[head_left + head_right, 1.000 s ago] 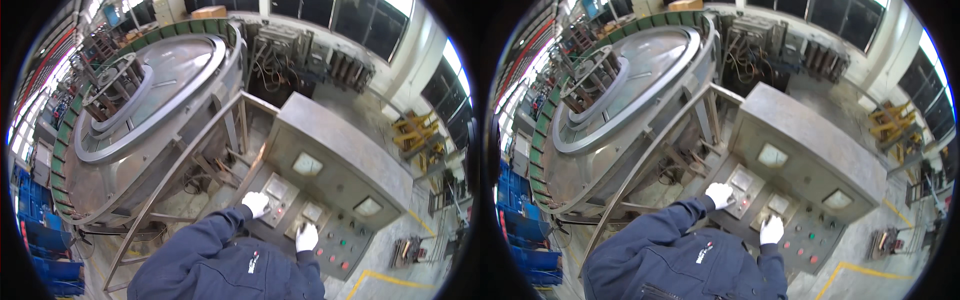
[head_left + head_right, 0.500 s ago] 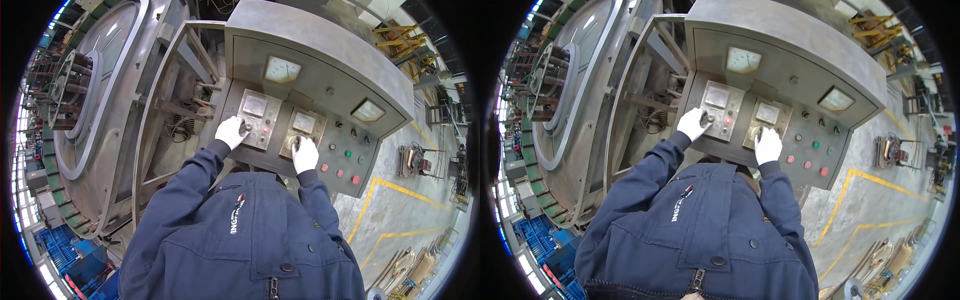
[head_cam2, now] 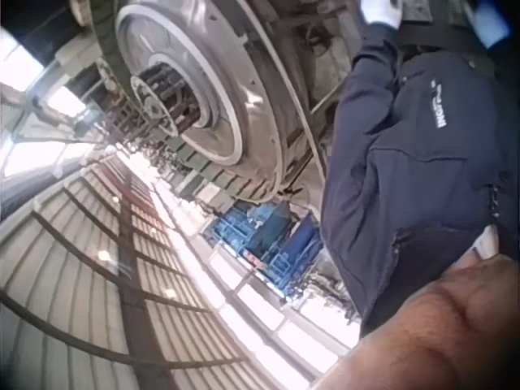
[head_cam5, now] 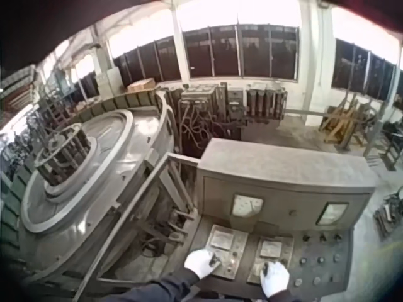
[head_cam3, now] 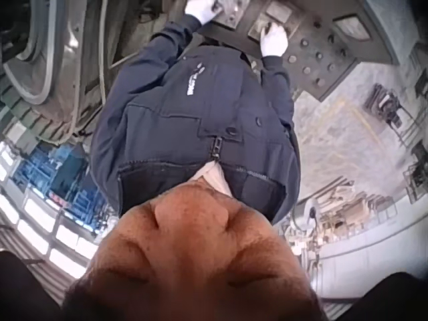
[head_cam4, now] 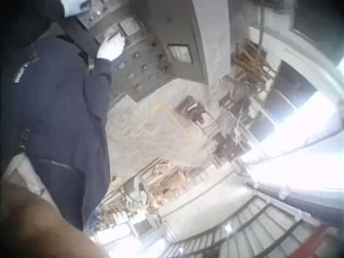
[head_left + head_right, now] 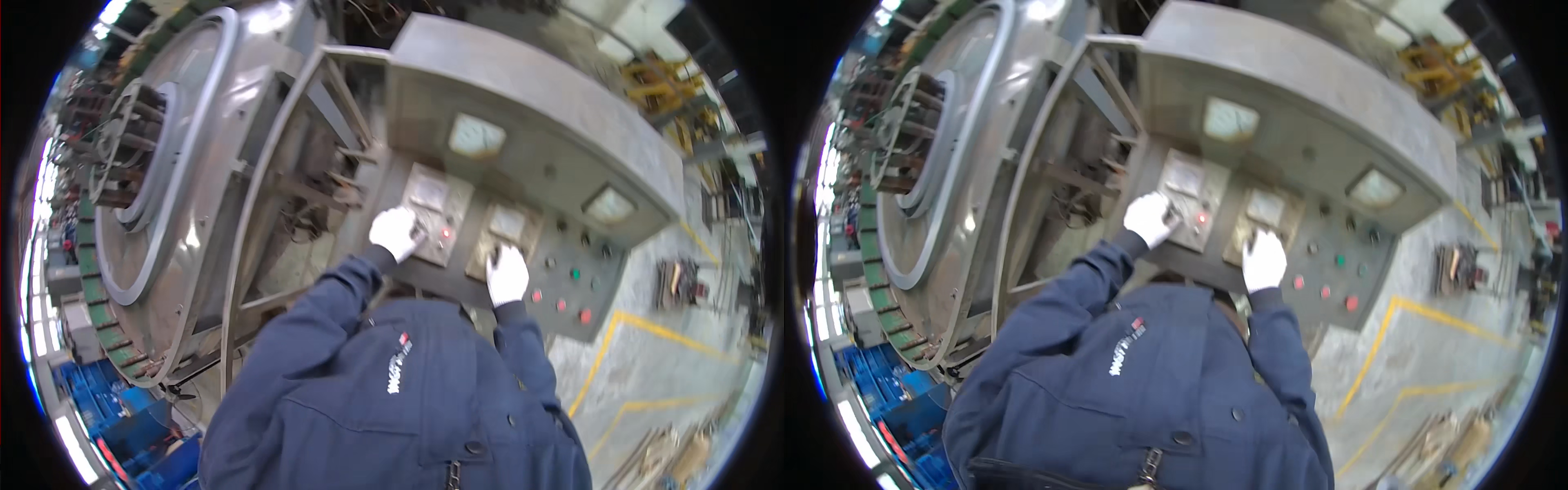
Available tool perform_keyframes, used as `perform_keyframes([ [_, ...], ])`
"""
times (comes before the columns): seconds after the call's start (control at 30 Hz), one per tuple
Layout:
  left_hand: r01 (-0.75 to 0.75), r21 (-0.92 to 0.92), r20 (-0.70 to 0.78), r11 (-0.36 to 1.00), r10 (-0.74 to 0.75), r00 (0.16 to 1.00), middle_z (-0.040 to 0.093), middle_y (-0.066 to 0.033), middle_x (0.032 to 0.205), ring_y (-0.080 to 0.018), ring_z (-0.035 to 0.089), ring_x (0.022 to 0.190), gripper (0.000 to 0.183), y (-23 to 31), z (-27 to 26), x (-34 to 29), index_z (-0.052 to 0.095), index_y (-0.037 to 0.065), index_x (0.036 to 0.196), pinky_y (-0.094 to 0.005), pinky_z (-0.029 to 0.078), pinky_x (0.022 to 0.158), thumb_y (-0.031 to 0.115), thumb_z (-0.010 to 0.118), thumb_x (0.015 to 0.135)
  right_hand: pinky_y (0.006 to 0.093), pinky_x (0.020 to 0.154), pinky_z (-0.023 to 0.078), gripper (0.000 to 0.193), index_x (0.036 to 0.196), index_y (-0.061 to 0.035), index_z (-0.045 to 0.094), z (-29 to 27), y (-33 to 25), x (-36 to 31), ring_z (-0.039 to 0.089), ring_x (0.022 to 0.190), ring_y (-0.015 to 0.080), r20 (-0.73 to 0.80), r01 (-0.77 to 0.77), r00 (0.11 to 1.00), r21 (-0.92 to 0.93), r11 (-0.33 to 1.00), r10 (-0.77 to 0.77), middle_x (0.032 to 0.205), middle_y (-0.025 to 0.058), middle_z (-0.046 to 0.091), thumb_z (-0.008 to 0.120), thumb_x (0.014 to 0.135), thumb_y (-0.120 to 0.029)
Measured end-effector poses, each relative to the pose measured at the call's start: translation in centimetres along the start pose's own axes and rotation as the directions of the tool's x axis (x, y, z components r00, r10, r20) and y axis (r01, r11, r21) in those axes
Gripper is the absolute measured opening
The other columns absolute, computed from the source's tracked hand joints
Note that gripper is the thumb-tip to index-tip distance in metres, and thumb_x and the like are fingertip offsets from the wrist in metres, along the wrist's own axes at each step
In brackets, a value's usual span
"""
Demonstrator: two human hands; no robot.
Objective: Operating a machine control panel by pressing buttons and monitoring gauges.
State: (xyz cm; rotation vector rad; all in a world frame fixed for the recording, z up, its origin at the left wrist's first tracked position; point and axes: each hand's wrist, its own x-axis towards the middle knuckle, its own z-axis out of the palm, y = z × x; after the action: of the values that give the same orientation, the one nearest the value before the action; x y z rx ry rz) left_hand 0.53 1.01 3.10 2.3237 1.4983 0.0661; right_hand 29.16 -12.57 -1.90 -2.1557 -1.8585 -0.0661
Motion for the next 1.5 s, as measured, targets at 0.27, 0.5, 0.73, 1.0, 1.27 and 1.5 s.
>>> perform_keyframes([
  [0.27,-0.186,-0.008,-0.035,0.983,0.185,0.982,0.071,-0.0185,0.096,-0.0382,0.071,0.092,0.020,-2.4,2.3,0.3,0.072,0.008,0.098,-0.0521,0.057,0.084,0.026,0.072,0.090,0.0498,0.087,0.057,0.031,0.118,-0.0115,0.071,-1.3,-1.5,0.6,0.069,0.102,0.0367,0.131,-0.115,0.986,0.088,0.989,0.103,0.107,0.0158,0.070,0.078,0.093,-0.027],
  [0.5,-0.317,-0.067,-0.158,0.946,0.304,0.940,0.065,-0.0173,0.097,-0.0389,0.066,0.096,0.024,-2.5,2.3,0.2,0.072,0.010,0.108,-0.0523,0.054,0.081,0.012,0.072,0.085,0.0472,0.086,0.057,0.029,0.115,-0.0119,0.074,-1.6,-1.6,0.6,0.070,0.098,0.0349,0.127,-0.131,0.984,0.064,0.989,0.122,0.104,0.0141,0.070,0.081,0.090,-0.026],
  [0.73,-0.196,-0.065,-0.099,0.979,0.189,0.977,0.066,-0.0183,0.109,-0.0381,0.066,0.105,0.043,-2.2,1.6,-0.5,0.072,0.007,0.127,-0.0500,0.055,0.090,0.027,0.077,0.090,0.0487,0.085,0.057,0.029,0.115,-0.0122,0.074,-1.5,-1.5,0.5,0.070,0.098,0.0351,0.126,-0.129,0.985,0.077,0.989,0.119,0.104,0.0142,0.069,0.080,0.092,-0.028],
  [1.0,-0.177,-0.016,-0.067,0.984,0.176,0.982,0.067,-0.0170,0.101,-0.0375,0.068,0.099,0.027,-2.4,2.5,-0.1,0.072,0.007,0.109,-0.0497,0.055,0.088,0.029,0.074,0.092,0.0472,0.084,0.058,0.029,0.115,-0.0112,0.075,-1.5,-1.5,0.5,0.071,0.096,0.0342,0.136,-0.129,0.983,0.059,0.990,0.120,0.103,0.0140,0.070,0.081,0.091,-0.027],
  [1.27,-0.209,-0.006,-0.094,0.978,0.208,0.974,0.067,-0.0167,0.098,-0.0372,0.068,0.096,0.023,-2.6,2.9,0.1,0.072,0.008,0.105,-0.0498,0.055,0.086,0.027,0.073,0.091,0.0459,0.084,0.058,0.028,0.112,-0.0109,0.076,-1.5,-1.5,0.6,0.072,0.096,0.0332,0.129,-0.129,0.984,0.071,0.989,0.119,0.101,0.0133,0.071,0.082,0.090,-0.026],
  [1.5,-0.211,-0.025,-0.098,0.977,0.208,0.973,0.067,-0.0169,0.096,-0.0378,0.068,0.095,0.021,-2.6,3.0,0.3,0.071,0.008,0.102,-0.0501,0.055,0.085,0.026,0.073,0.091,0.0495,0.084,0.057,0.028,0.115,-0.0114,0.075,-1.1,-1.1,0.4,0.070,0.097,0.0357,0.143,-0.126,0.983,0.088,0.988,0.113,0.103,0.0147,0.069,0.079,0.092,-0.027],
])
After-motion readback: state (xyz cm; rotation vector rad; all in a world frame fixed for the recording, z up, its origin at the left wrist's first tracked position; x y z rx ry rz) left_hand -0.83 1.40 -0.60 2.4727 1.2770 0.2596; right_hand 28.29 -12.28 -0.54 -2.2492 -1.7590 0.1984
